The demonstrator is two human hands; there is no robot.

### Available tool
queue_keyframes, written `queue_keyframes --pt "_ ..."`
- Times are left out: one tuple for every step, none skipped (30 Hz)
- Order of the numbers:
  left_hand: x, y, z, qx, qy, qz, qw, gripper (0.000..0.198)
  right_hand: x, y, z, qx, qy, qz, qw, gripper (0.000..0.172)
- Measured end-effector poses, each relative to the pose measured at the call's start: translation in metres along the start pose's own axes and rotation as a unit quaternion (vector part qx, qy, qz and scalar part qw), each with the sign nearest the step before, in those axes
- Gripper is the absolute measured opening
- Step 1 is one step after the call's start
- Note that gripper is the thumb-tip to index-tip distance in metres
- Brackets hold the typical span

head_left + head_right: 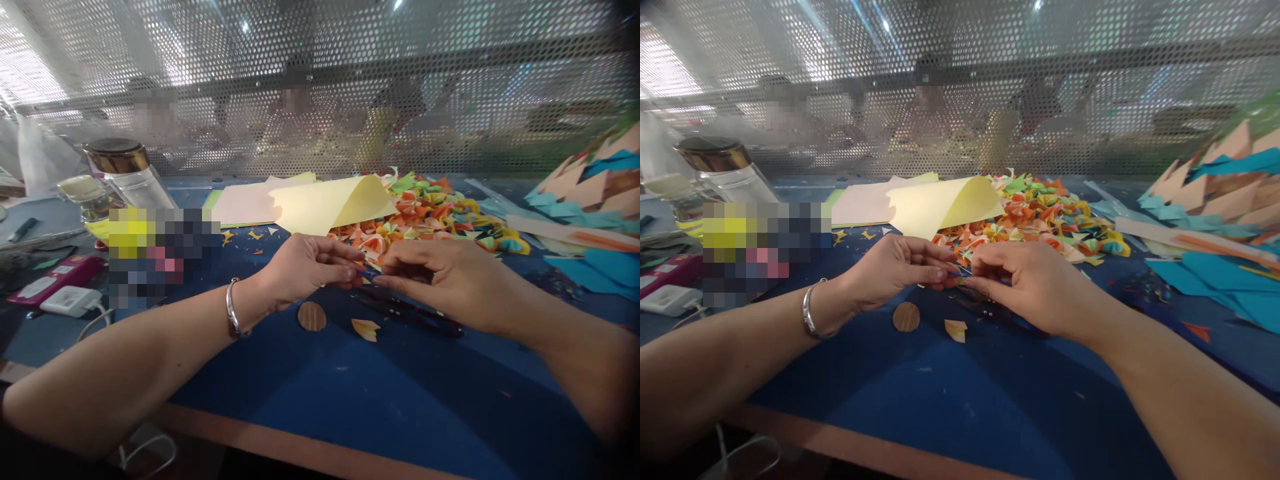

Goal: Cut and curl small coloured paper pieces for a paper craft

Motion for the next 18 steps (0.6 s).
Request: queue_keyframes --pt "0.0005 -0.0006 0.0001 0.003 0.001 -0.003 1.000 0.019 -0.0005 0.0000 0.0000 -0.001 0.005 0.003 1.000 0.051" --pt "0.0010 -0.0014 0.0005 0.007 0.005 -0.008 1.000 0.020 -0.0010 -0.0001 -0.0001 -0.002 0.010 0.005 1.000 0.049" --pt "0.0014 -0.0022 0.0009 0.011 0.009 -0.013 1.000 0.021 -0.0015 -0.0003 -0.0002 -0.003 0.016 0.009 1.000 0.046" --pt "0.0018 -0.0030 0.0015 0.016 0.015 -0.018 1.000 0.024 -0.0021 -0.0004 -0.0003 -0.005 0.021 0.013 1.000 0.044" --pt "0.0022 -0.0037 0.0020 0.022 0.021 -0.023 0.999 0.027 -0.0029 -0.0005 -0.0004 -0.009 0.026 0.017 0.999 0.041" --pt "0.0024 -0.0043 0.0025 0.027 0.028 -0.027 0.999 0.030 -0.0037 -0.0006 -0.0004 -0.013 0.030 0.020 0.999 0.039" --pt "0.0026 -0.0047 0.0031 0.030 0.034 -0.032 0.998 0.032 -0.0044 -0.0006 -0.0005 -0.018 0.033 0.024 0.999 0.036" --pt "0.0027 -0.0049 0.0036 0.032 0.039 -0.037 0.998 0.035 -0.0052 -0.0005 -0.0006 -0.022 0.034 0.026 0.999 0.034" --pt "0.0029 -0.0049 0.0039 0.034 0.042 -0.040 0.998 0.036 -0.0058 -0.0003 -0.0007 -0.024 0.035 0.028 0.999 0.032" --pt "0.0031 -0.0048 0.0041 0.034 0.043 -0.042 0.998 0.037 -0.0063 -0.0002 -0.0008 -0.025 0.035 0.030 0.999 0.031" --pt "0.0033 -0.0047 0.0043 0.034 0.043 -0.043 0.998 0.037 -0.0066 0.0000 -0.0010 -0.026 0.035 0.032 0.999 0.030" --pt "0.0036 -0.0046 0.0043 0.033 0.041 -0.042 0.998 0.037 -0.0069 0.0002 -0.0011 -0.025 0.036 0.033 0.999 0.030" --pt "0.0038 -0.0044 0.0044 0.030 0.037 -0.042 0.998 0.036 -0.0072 0.0004 -0.0012 -0.024 0.038 0.032 0.998 0.030" --pt "0.0039 -0.0043 0.0044 0.026 0.034 -0.041 0.998 0.036 -0.0075 0.0006 -0.0014 -0.022 0.040 0.031 0.998 0.030" --pt "0.0039 -0.0042 0.0045 0.020 0.031 -0.040 0.998 0.036 -0.0078 0.0007 -0.0015 -0.021 0.042 0.029 0.998 0.030" --pt "0.0040 -0.0041 0.0046 0.016 0.029 -0.038 0.999 0.036 -0.0081 0.0008 -0.0016 -0.020 0.044 0.027 0.998 0.031" --pt "0.0040 -0.0040 0.0047 0.013 0.026 -0.033 0.999 0.037 -0.0084 0.0009 -0.0018 -0.018 0.045 0.025 0.999 0.031" --pt "0.0042 -0.0038 0.0047 0.010 0.024 -0.028 0.999 0.038 -0.0085 0.0009 -0.0020 -0.016 0.045 0.023 0.999 0.032"
Point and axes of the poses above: each hand's wrist, its own y-axis away from the middle knuckle, its own z-axis out of the back of the hand, x = y × z, the point moved 3 cm from there along -y, towards the middle knuckle, and after that the axes turned 4 degrees about z, right-handed, at the moved point
